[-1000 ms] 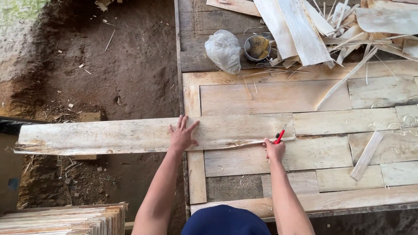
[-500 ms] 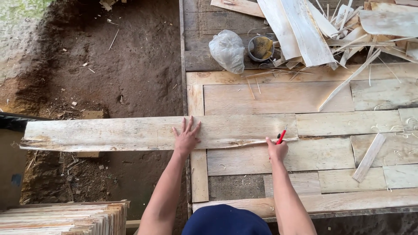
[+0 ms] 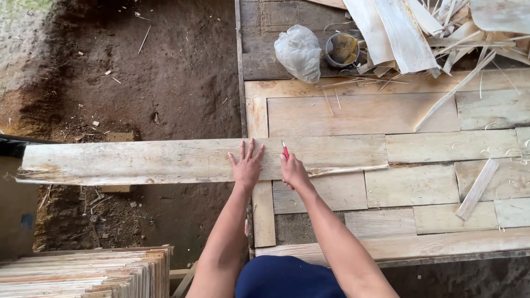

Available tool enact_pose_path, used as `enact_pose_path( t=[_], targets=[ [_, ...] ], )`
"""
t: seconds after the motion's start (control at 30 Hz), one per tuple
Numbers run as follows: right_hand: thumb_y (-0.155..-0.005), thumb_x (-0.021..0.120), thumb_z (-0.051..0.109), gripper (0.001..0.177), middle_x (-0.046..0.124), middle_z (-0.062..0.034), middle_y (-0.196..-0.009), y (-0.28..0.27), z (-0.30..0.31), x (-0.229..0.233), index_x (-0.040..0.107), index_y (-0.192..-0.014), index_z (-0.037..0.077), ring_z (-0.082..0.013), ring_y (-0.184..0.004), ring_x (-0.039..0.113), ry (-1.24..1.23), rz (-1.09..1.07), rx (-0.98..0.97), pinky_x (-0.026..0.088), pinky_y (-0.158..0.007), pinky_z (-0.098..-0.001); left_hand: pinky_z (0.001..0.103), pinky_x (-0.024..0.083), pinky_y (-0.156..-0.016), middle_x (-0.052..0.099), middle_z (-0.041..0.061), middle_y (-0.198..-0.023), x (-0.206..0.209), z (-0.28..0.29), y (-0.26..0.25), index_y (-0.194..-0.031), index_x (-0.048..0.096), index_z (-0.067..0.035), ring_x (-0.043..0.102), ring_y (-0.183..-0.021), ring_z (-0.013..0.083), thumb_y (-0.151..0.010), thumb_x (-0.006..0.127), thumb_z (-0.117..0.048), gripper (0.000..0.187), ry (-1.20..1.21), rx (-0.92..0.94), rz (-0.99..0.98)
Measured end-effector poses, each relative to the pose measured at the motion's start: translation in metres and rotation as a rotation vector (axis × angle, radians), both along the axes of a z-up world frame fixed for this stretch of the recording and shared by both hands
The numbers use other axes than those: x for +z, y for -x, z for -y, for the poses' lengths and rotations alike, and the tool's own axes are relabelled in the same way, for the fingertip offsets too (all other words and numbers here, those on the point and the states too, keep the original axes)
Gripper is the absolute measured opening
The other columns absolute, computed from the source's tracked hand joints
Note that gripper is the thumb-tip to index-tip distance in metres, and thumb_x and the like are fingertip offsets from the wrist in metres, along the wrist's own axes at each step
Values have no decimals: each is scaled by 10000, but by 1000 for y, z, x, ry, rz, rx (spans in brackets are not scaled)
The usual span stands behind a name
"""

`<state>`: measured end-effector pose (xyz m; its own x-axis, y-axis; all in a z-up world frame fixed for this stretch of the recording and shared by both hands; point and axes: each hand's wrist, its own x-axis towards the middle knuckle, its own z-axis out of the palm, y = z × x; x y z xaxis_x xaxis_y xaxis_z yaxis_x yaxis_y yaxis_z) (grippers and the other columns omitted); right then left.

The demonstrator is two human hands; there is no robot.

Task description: The person uses a red utility knife to score and snap a long wooden plank into smaller pieces on a wooden workbench. They repeatedly position the wood, score it, and break off sections, placing the cut pieces aside.

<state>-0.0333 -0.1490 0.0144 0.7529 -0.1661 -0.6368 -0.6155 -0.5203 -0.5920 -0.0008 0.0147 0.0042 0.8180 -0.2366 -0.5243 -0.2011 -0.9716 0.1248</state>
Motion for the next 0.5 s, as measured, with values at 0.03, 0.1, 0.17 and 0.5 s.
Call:
enact_pose_path(
  t=[0.03, 0.1, 0.17, 0.5],
  targets=[
    [-1041, 317, 474, 527, 733, -126, -730, -6, -2, -18, 555, -1153, 18, -231, -481, 699, -2, -4, -6, 618, -528, -373, 747, 83, -1185, -28, -50, -1742, -2, 0, 0, -1621, 222, -423, -19, -1596, 296, -964, 645, -366, 783, -2, -6, -4],
    [-1043, 309, 451, 511, 729, -144, -740, -19, -6, -54, 557, -1116, 10, -248, -495, 709, 72, 20, 51, 623, -576, -408, 736, 64, -1189, -21, -49, -1743, -6, 2, -2, -1615, 233, -435, -41, -1590, 289, -962, 631, -369, 768, 15, 28, -5],
    [-1038, 309, 432, 507, 726, -170, -766, -23, -17, -48, 551, -1112, -8, -267, -503, 711, 74, 10, 59, 627, -583, -420, 740, 67, -1186, -17, -41, -1743, -2, 1, -1, -1621, 228, -425, -37, -1590, 294, -968, 632, -358, 770, 13, 17, -10],
    [-1028, 322, 361, 457, 702, -226, -850, -34, -30, -81, 534, -1076, -40, -291, -493, 703, 128, -14, 73, 640, -520, -391, 762, 82, -1173, -19, -55, -1742, -11, 1, 0, -1618, 222, -422, -15, -1596, 297, -982, 648, -333, 771, -18, 10, 0]
  ],
)
